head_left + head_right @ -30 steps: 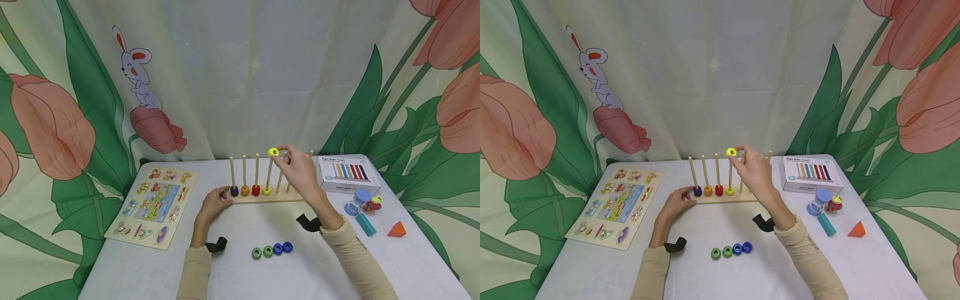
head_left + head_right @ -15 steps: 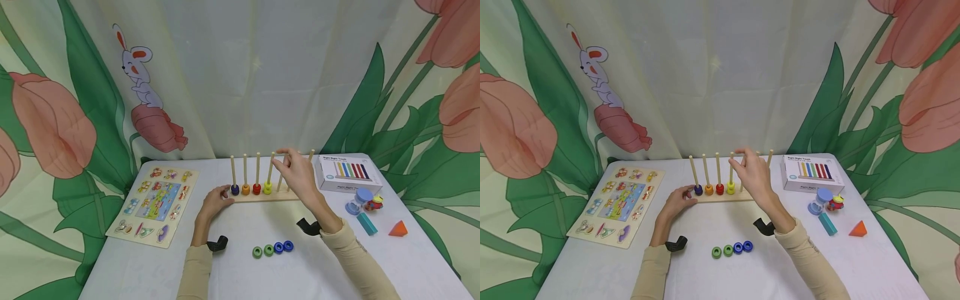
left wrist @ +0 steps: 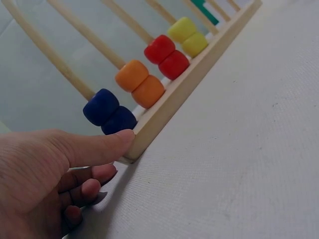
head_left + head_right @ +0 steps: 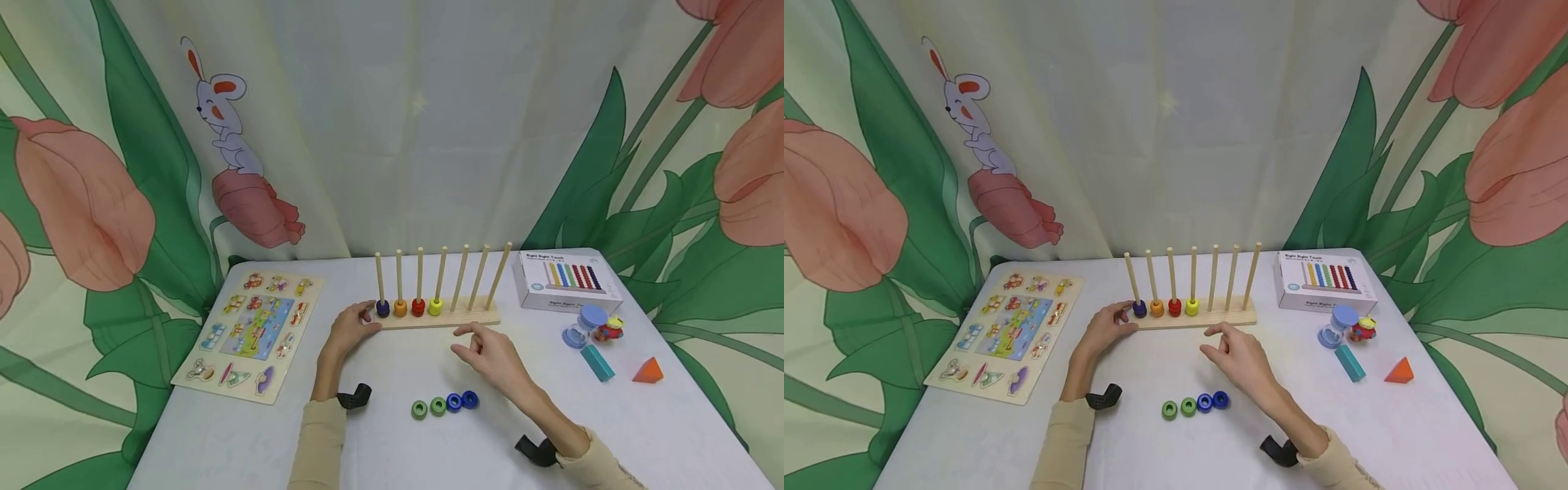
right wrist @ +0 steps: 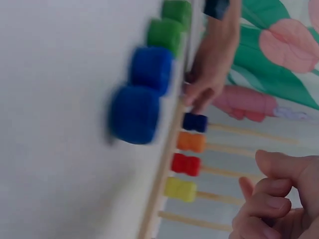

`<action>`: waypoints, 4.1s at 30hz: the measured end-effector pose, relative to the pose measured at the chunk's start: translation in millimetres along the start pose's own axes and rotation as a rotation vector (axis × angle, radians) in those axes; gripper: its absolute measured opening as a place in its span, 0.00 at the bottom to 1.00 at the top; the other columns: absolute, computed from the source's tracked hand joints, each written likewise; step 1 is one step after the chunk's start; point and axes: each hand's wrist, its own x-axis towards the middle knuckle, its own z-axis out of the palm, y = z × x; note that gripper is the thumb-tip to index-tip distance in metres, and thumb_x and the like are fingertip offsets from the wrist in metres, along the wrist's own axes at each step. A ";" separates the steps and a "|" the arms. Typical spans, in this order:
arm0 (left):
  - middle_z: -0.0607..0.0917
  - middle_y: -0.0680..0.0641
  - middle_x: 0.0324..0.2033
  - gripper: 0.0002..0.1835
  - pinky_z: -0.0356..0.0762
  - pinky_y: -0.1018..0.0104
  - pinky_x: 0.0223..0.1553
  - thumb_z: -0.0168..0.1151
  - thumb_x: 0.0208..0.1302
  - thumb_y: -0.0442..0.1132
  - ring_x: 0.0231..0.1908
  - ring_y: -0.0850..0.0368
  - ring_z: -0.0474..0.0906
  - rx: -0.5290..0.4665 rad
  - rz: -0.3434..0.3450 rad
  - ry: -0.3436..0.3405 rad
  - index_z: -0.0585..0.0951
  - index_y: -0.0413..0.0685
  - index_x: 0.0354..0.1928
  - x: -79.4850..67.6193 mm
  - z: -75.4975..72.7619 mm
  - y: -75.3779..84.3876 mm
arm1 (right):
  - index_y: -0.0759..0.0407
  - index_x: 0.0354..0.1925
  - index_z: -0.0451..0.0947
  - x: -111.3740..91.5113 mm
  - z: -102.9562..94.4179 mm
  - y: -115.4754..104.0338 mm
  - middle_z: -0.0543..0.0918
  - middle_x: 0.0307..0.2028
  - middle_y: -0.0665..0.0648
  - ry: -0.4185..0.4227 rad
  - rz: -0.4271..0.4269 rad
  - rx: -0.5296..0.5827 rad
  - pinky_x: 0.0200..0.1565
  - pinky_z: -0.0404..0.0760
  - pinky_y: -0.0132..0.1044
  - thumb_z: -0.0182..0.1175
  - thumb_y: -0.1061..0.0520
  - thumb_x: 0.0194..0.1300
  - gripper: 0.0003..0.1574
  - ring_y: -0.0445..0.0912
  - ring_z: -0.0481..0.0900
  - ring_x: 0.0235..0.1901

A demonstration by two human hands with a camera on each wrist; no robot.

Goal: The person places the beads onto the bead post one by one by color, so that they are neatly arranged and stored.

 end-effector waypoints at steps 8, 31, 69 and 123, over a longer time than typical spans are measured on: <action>0.76 0.52 0.30 0.32 0.60 0.63 0.30 0.72 0.54 0.44 0.28 0.56 0.66 0.017 -0.004 -0.008 0.75 0.48 0.62 3.0 -3.4 -0.7 | 0.53 0.46 0.79 -37.4 7.5 30.8 0.69 0.15 0.42 -0.213 0.029 -0.084 0.19 0.62 0.31 0.73 0.48 0.50 0.25 0.36 0.64 0.14; 0.75 0.52 0.29 0.32 0.60 0.63 0.30 0.72 0.54 0.43 0.27 0.56 0.66 0.020 0.018 -0.005 0.75 0.45 0.61 1.8 -1.5 -1.7 | 0.52 0.43 0.80 5.8 -31.8 -7.9 0.70 0.16 0.45 -0.003 -0.027 -0.137 0.18 0.62 0.32 0.69 0.46 0.56 0.18 0.40 0.66 0.15; 0.75 0.52 0.29 0.32 0.61 0.63 0.30 0.71 0.54 0.44 0.27 0.56 0.66 0.029 0.012 -0.003 0.75 0.46 0.62 -0.4 -2.5 -3.0 | 0.53 0.47 0.79 2.6 3.0 -3.1 0.69 0.13 0.44 -0.066 -0.050 -0.028 0.18 0.62 0.31 0.68 0.48 0.57 0.20 0.38 0.64 0.13; 0.75 0.52 0.29 0.31 0.59 0.63 0.29 0.72 0.54 0.43 0.26 0.56 0.65 0.020 0.013 -0.004 0.75 0.46 0.61 1.4 -1.3 0.6 | 0.59 0.51 0.74 60.2 -27.4 -35.3 0.69 0.15 0.50 0.291 -0.181 0.097 0.18 0.63 0.35 0.67 0.50 0.59 0.25 0.43 0.66 0.14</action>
